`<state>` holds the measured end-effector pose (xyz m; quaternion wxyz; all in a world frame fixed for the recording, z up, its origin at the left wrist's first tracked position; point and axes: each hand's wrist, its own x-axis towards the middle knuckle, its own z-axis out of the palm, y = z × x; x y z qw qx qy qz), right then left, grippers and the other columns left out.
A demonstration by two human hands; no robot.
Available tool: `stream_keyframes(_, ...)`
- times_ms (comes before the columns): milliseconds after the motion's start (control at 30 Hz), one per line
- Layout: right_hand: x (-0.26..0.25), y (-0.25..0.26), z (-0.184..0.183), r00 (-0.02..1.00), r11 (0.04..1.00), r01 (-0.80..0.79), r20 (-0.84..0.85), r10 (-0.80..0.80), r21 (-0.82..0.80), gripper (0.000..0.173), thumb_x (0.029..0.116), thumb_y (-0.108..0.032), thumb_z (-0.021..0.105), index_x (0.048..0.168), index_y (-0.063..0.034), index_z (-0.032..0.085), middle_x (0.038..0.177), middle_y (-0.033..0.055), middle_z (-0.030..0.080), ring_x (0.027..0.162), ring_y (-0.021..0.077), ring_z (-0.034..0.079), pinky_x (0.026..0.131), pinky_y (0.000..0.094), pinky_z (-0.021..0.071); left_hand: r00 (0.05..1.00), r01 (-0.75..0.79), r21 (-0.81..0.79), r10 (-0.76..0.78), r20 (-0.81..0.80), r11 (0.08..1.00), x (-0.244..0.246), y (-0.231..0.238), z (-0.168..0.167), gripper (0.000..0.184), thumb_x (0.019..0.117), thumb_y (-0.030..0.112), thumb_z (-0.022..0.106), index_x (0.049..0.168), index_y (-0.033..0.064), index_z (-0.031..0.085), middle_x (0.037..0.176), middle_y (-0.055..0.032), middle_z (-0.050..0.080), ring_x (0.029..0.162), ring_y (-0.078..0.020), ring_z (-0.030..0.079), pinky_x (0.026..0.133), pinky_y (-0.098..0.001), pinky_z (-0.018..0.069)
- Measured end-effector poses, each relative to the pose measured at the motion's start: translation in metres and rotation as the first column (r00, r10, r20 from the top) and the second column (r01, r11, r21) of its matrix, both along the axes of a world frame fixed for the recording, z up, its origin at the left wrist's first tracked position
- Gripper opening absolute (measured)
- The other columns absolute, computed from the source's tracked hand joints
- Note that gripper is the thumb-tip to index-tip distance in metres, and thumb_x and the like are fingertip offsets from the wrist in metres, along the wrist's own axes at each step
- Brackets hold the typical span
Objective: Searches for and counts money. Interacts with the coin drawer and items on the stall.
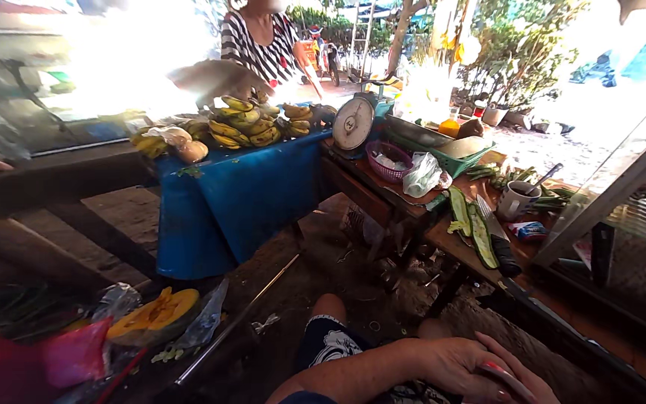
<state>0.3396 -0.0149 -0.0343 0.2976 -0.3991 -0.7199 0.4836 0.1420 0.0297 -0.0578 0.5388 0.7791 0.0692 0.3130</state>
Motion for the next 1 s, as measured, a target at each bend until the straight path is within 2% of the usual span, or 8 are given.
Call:
stream_keyframes(233, -0.0008, 0.0002, 0.0011, 1.0, 1.0, 0.007, 0.02, -0.007, 0.009, 0.06, 0.0959, -0.008, 0.065, 0.149, 0.0094, 0.042, 0.131, 0.0144, 0.067, 0.114, 0.0042, 0.065, 0.104, 0.0262, 0.052, 1.0, -0.01, -0.01, 0.01, -0.014, 1.0, -0.0011, -0.0022, 0.0039, 0.024, 0.0996, 0.001, 0.056, 0.116, -0.0119, 0.067, 0.107, -0.0197, 0.07, 0.1, -0.0176, 0.067, 0.093, -0.0336, 0.0526)
stream_keyframes(433, -0.0007, 0.0, 0.0007, 1.0, 1.0, 0.003, -0.014, -0.003, -0.016, 0.061, 0.0964, -0.008, 0.064, 0.149, 0.0094, 0.04, 0.131, 0.0129, 0.066, 0.114, 0.003, 0.065, 0.104, 0.0258, 0.0523, 1.0, 0.002, -0.021, -0.002, -0.019, 1.0, -0.0014, -0.0008, 0.0044, 0.023, 0.0996, 0.001, 0.056, 0.116, -0.0113, 0.067, 0.105, -0.0191, 0.07, 0.096, -0.0168, 0.067, 0.09, -0.0324, 0.0535)
stream_keyframes(567, 0.0001, 0.0004, -0.0002, 1.0, 1.0, -0.005, -0.017, 0.004, -0.015, 0.061, 0.095, -0.004, 0.064, 0.149, 0.0094, 0.04, 0.132, 0.0132, 0.066, 0.115, 0.0035, 0.065, 0.104, 0.0258, 0.052, 1.0, 0.016, -0.002, -0.016, -0.019, 1.0, -0.001, 0.0008, 0.0033, 0.024, 0.0996, 0.002, 0.056, 0.116, -0.0119, 0.067, 0.107, -0.02, 0.07, 0.098, -0.0178, 0.067, 0.092, -0.0336, 0.0532)
stream_keyframes(700, -0.0005, 0.0004, 0.0021, 1.0, 1.0, -0.003, 0.004, 0.003, -0.023, 0.061, 0.0962, -0.008, 0.065, 0.15, 0.008, 0.041, 0.133, 0.013, 0.066, 0.116, 0.0036, 0.065, 0.105, 0.0256, 0.0517, 1.0, 0.004, -0.002, -0.004, -0.023, 1.0, -0.0018, -0.0006, 0.0043, 0.023, 0.0991, 0.001, 0.056, 0.115, -0.0128, 0.066, 0.105, -0.0204, 0.07, 0.096, -0.0176, 0.067, 0.091, -0.0327, 0.0532)
stream_keyframes(867, -0.0017, -0.0001, 0.0042, 1.0, 0.999, 0.003, 0.017, -0.003, -0.04, 0.06, 0.0968, -0.007, 0.064, 0.15, 0.0087, 0.04, 0.131, 0.0129, 0.067, 0.114, 0.0039, 0.066, 0.104, 0.0266, 0.0523, 0.999, 0.012, -0.001, -0.012, -0.036, 1.0, -0.0032, -0.0004, 0.0054, 0.025, 0.0995, 0.001, 0.055, 0.118, -0.0121, 0.065, 0.106, -0.0211, 0.07, 0.098, -0.0198, 0.067, 0.092, -0.0348, 0.0526)
stream_keyframes(1000, 0.0001, -0.0006, 0.0043, 0.999, 0.999, -0.008, 0.037, 0.01, -0.04, 0.062, 0.0953, -0.008, 0.065, 0.151, 0.006, 0.041, 0.133, 0.0136, 0.066, 0.115, 0.0068, 0.066, 0.104, 0.0297, 0.053, 1.0, 0.005, -0.011, -0.006, -0.025, 1.0, -0.0019, -0.0022, 0.0033, 0.025, 0.0998, 0.002, 0.056, 0.119, -0.0114, 0.066, 0.108, -0.0198, 0.07, 0.098, -0.0179, 0.068, 0.091, -0.0337, 0.0538)
